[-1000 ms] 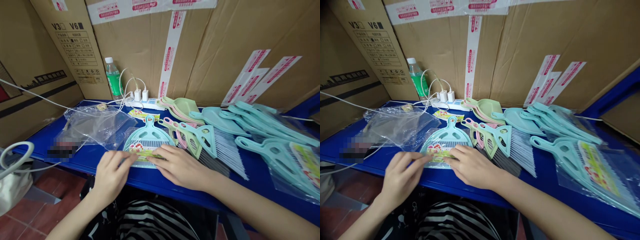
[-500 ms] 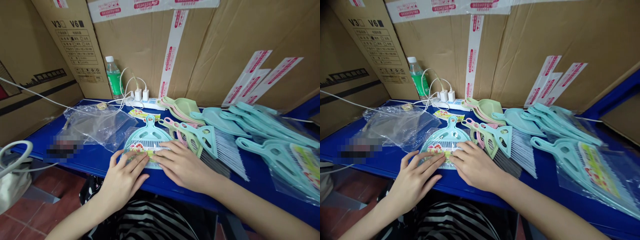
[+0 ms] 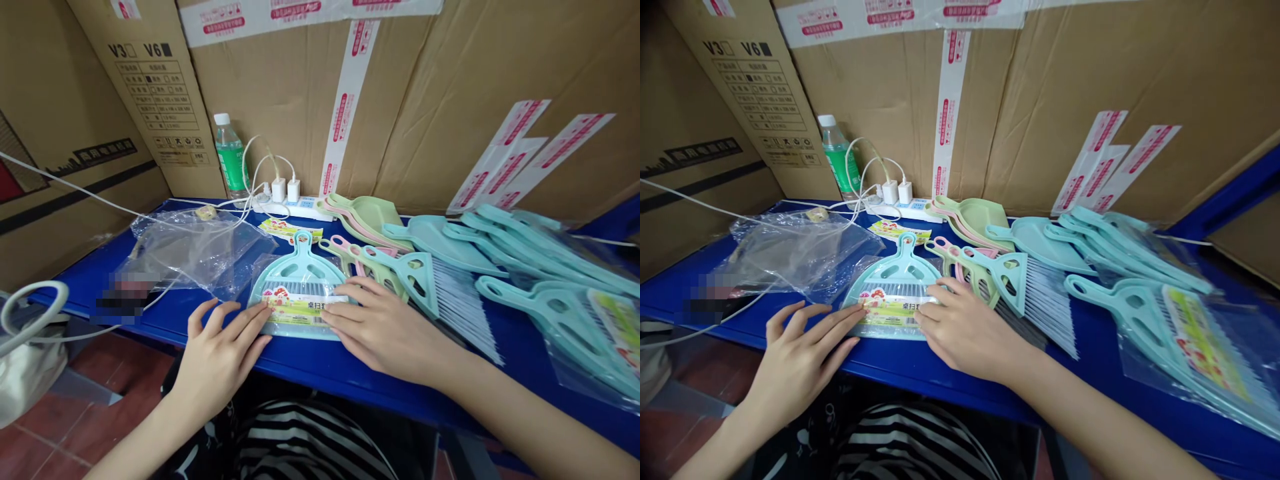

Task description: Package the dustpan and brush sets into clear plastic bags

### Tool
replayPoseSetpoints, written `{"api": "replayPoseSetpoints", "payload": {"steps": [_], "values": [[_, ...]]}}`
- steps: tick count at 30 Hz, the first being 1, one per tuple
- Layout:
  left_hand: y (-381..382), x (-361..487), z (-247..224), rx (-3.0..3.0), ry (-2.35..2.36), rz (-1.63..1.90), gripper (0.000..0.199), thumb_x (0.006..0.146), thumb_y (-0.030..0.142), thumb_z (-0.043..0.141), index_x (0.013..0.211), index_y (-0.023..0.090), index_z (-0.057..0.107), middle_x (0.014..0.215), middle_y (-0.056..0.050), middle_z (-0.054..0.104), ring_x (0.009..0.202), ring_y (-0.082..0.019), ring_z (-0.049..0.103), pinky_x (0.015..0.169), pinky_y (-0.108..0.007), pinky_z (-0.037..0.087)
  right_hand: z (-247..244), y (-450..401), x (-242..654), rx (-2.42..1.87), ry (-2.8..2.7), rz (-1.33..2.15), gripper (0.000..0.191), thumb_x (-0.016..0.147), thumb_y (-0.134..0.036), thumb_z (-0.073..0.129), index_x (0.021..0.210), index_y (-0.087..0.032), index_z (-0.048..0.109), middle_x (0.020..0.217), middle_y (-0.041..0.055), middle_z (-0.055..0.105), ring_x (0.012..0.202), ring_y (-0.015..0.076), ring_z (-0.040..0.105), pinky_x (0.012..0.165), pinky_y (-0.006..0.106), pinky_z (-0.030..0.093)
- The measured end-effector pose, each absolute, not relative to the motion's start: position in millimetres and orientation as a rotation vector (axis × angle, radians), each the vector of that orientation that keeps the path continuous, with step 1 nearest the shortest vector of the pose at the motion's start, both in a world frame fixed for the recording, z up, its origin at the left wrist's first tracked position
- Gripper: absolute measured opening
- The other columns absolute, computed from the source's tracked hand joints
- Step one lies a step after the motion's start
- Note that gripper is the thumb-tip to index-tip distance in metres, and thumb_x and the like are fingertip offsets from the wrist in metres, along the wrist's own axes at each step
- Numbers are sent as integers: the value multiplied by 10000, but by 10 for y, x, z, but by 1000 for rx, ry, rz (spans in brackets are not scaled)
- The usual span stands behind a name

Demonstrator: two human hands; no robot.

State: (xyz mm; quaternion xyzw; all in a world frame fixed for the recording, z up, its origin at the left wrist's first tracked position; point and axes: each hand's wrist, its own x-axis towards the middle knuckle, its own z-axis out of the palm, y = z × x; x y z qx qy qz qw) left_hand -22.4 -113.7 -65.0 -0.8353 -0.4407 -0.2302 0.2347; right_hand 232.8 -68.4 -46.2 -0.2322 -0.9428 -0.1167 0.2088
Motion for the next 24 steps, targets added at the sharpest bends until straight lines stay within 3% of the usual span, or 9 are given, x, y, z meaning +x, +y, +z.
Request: {"api": "replayPoseSetpoints", "payload": {"steps": [12, 18, 24], "values": [[-1068, -289, -623, -2425, -1275, -685, 259, 946, 223, 436, 1061, 233, 668, 976, -16, 731, 811, -200, 543, 700, -348, 400, -332, -682, 2488, -689, -2719, -266, 265, 867, -130, 500, 792, -227, 735, 704, 38, 715, 853, 227, 583, 905, 437, 403], [-1044, -323, -646, -2541, -1295, -732, 278, 953, 229, 435, 1135, 224, 646, 996, -31, 706, 799, -177, 535, 709, -323, 422, -296, -691, 2492, -728, -2691, -146, 298, 863, -128, 501, 626, -215, 658, 602, 16, 655, 793, 205, 567, 898, 406, 412], [-1032, -336, -645, -2599, -1329, -721, 322, 966, 248, 395, 1166, 245, 648, 1002, -54, 690, 827, -185, 550, 732, -333, 442, -249, -673, 2506, -754, -2649, 30, 290, 898, -171, 470, 688, -209, 666, 643, 34, 645, 786, 207, 559, 842, 402, 425]]}}
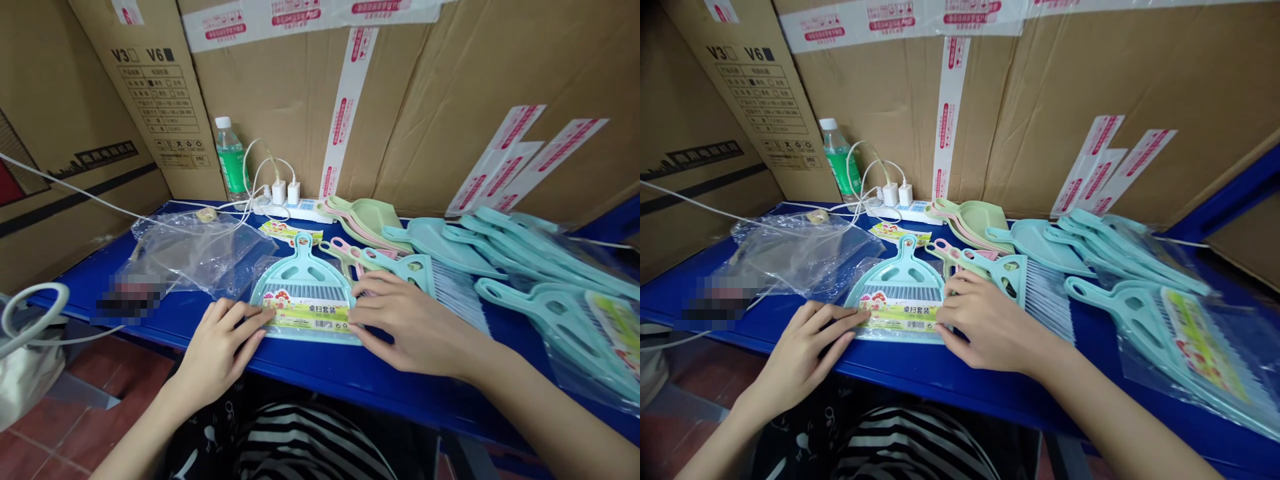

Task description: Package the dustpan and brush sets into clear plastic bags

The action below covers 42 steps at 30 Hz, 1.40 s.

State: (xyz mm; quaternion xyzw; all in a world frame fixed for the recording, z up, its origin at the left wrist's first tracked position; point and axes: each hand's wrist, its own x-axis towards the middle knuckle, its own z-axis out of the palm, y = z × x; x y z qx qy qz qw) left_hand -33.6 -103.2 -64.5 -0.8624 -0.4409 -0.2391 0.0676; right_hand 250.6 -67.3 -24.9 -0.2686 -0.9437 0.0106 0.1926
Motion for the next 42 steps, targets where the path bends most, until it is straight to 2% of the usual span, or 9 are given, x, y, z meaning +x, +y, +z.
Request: {"api": "replayPoseSetpoints", "payload": {"steps": [5, 10, 15, 18, 22, 28, 34, 42], "values": [[-1037, -322, -625, -2569, -1328, -754, 306, 957, 224, 407, 1134, 246, 655, 980, -40, 704, 809, -181, 553, 703, -326, 428, -205, -617, 2534, -833, -2616, 192, 253, 899, -177, 485, 791, -207, 712, 725, 54, 637, 777, 198, 544, 703, 339, 435], [-1034, -316, -677, -2514, -1331, -793, 293, 958, 207, 406, 1106, 238, 657, 948, -34, 712, 786, -176, 557, 674, -328, 393, -253, -600, 2517, -806, -2571, 211, 270, 921, -167, 469, 791, -206, 703, 683, 31, 613, 729, 183, 484, 694, 319, 413], [-1024, -336, -709, -2525, -1229, -776, 308, 980, 249, 384, 1185, 242, 615, 992, -41, 688, 785, -175, 536, 683, -317, 397, -398, -663, 2394, -699, -2645, -142, 223, 920, -194, 498, 1038, -169, 685, 782, 42, 663, 793, 212, 493, 789, 376, 376], [-1032, -315, -658, -2514, -1184, -710, 306, 981, 252, 390, 1178, 231, 623, 977, -44, 674, 770, -170, 525, 700, -309, 411, -469, -705, 2312, -690, -2671, -360, 252, 905, -203, 518, 1107, -164, 663, 786, 50, 648, 769, 214, 498, 735, 359, 365], [-1061, -194, -594, -2395, -1149, -633, 285, 973, 242, 411, 1107, 202, 659, 947, -57, 672, 744, -179, 507, 669, -315, 400, -501, -733, 2268, -733, -2679, -409, 282, 900, -220, 536, 1161, -188, 640, 784, 42, 623, 757, 206, 506, 717, 342, 359], [-1095, 117, -578, -2277, -1070, -593, 253, 946, 152, 445, 1041, 165, 679, 970, -58, 690, 824, -187, 537, 732, -325, 414, -514, -724, 2261, -732, -2677, -336, 271, 915, -233, 515, 1155, -168, 620, 783, 39, 616, 777, 204, 512, 727, 337, 360], [-1075, 271, -644, -2272, -982, -578, 291, 933, 81, 399, 1041, 107, 668, 960, -73, 699, 847, -202, 580, 761, -321, 455, -550, -708, 2264, -713, -2658, -305, 184, 909, -215, 494, 992, -147, 644, 771, 48, 613, 752, 209, 508, 709, 347, 372], [-1000, 245, -670, -2403, -1030, -643, 330, 986, 219, 350, 1019, 97, 655, 871, -71, 678, 778, -183, 610, 712, -301, 492, -564, -694, 2264, -701, -2661, -254, 217, 909, -214, 490, 1046, -127, 635, 808, 61, 633, 759, 212, 516, 722, 352, 388]]}}
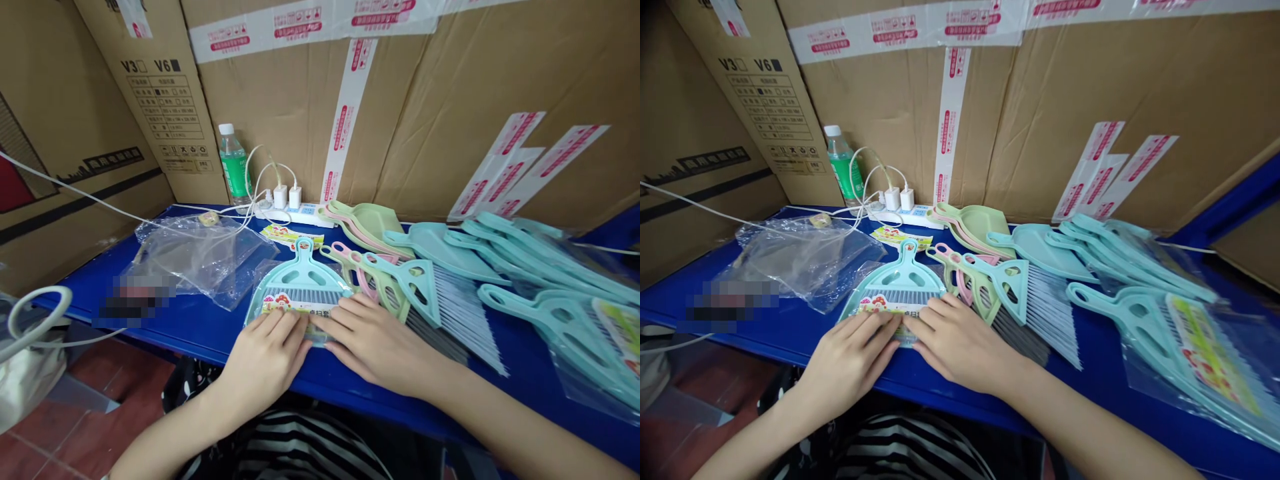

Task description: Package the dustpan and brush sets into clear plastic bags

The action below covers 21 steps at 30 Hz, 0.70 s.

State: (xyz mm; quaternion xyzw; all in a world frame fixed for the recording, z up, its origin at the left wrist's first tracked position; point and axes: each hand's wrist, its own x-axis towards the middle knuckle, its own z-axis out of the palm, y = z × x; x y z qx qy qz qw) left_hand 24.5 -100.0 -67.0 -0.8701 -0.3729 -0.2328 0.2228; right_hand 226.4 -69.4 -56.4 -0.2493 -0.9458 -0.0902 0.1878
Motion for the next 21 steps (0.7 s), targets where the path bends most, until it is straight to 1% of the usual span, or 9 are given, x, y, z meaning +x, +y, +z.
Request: {"api": "replayPoseSetpoints", "payload": {"steps": [3, 5, 8, 16, 21], "values": [[-971, 208, -622, -2440, -1036, -599, 309, 975, 223, 371, 989, 119, 662, 849, -64, 664, 762, -191, 598, 692, -318, 474, -560, -684, 2273, -707, -2677, -248, 266, 920, -225, 484, 1123, -124, 622, 806, 58, 634, 773, 210, 522, 728, 348, 392], [-959, 186, -596, -2448, -1037, -575, 293, 968, 213, 383, 1003, 127, 661, 850, -61, 659, 767, -198, 592, 686, -330, 463, -561, -680, 2280, -706, -2682, -250, 292, 930, -228, 473, 1161, -121, 615, 809, 60, 639, 785, 212, 526, 736, 350, 397], [-951, 156, -570, -2466, -1050, -552, 289, 969, 210, 382, 1025, 141, 658, 859, -56, 652, 778, -197, 588, 676, -329, 456, -560, -683, 2292, -712, -2672, -239, 296, 942, -227, 456, 1159, -121, 627, 812, 62, 645, 787, 211, 526, 744, 352, 400], [-970, 40, -502, -2522, -1119, -485, 266, 962, 203, 410, 1032, 168, 664, 887, -54, 627, 772, -180, 574, 691, -326, 460, -515, -683, 2336, -722, -2627, -115, 263, 954, -195, 432, 1025, -154, 682, 776, 47, 641, 763, 194, 505, 759, 338, 380], [-971, -48, -432, -2515, -1163, -484, 259, 956, 229, 439, 995, 213, 695, 884, -55, 607, 832, -208, 541, 724, -351, 442, -473, -669, 2364, -721, -2622, -156, 252, 949, -191, 449, 899, -173, 696, 722, 36, 611, 744, 192, 484, 740, 335, 357]]}}
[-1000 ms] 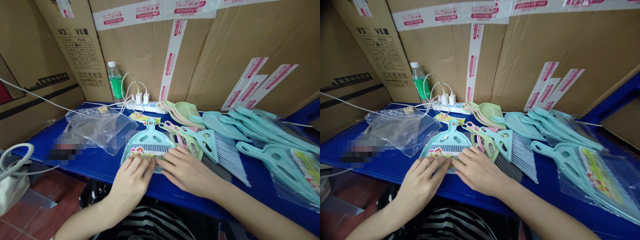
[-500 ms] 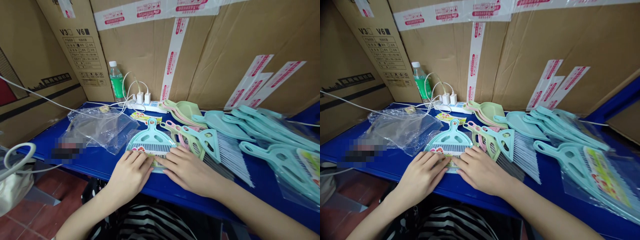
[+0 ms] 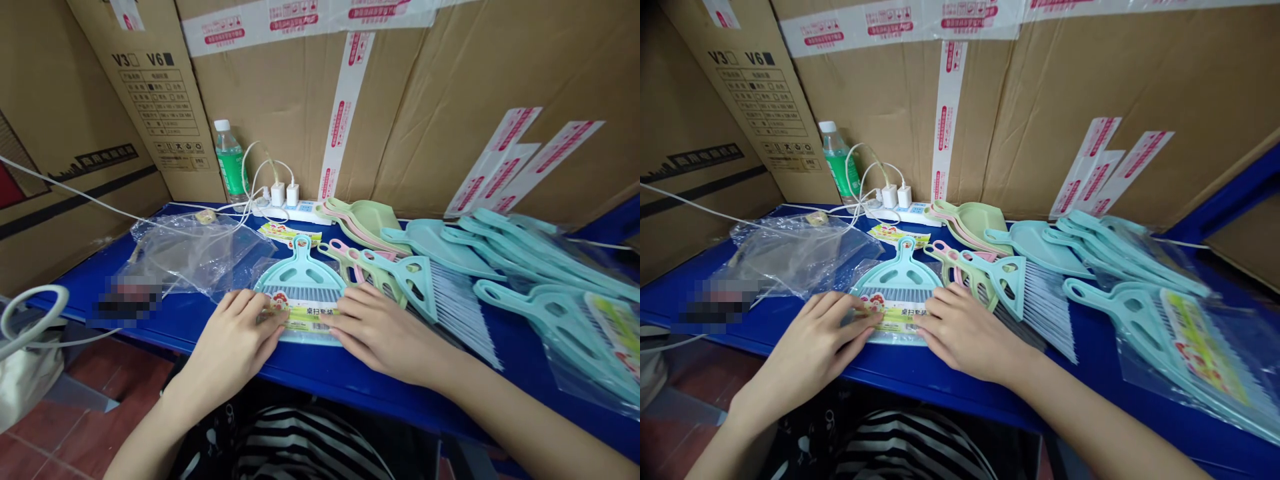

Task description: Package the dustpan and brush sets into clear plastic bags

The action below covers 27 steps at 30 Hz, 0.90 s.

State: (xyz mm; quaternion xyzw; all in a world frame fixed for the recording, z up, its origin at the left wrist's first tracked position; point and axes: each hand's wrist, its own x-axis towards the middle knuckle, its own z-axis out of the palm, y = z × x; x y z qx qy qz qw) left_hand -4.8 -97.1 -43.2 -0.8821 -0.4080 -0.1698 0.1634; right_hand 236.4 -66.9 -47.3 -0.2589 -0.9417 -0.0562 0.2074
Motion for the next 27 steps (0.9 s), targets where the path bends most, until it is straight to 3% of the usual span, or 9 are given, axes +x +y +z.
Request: {"api": "replayPoseSetpoints", "payload": {"steps": [8, 15, 27], "values": [[-919, -242, -353, -2546, -1218, -482, 333, 963, 292, 396, 979, 280, 729, 900, -60, 556, 821, -201, 495, 689, -332, 431, -405, -637, 2415, -668, -2628, -260, 327, 943, -180, 426, 739, -177, 681, 668, 23, 565, 695, 174, 440, 700, 323, 339], [-897, -385, -287, -2612, -1300, -468, 316, 942, 340, 427, 977, 298, 739, 859, -51, 564, 773, -192, 494, 682, -323, 453, -362, -628, 2471, -719, -2659, -140, 368, 946, -171, 399, 663, -184, 634, 628, 12, 536, 669, 163, 445, 710, 323, 353], [-882, -423, -264, -2667, -1378, -457, 370, 969, 338, 348, 884, 238, 694, 785, -32, 624, 742, -183, 546, 680, -306, 462, -313, -611, 2514, -788, -2671, -9, 337, 910, -139, 435, 590, -197, 522, 577, -14, 505, 593, 139, 455, 685, 293, 369]]}}
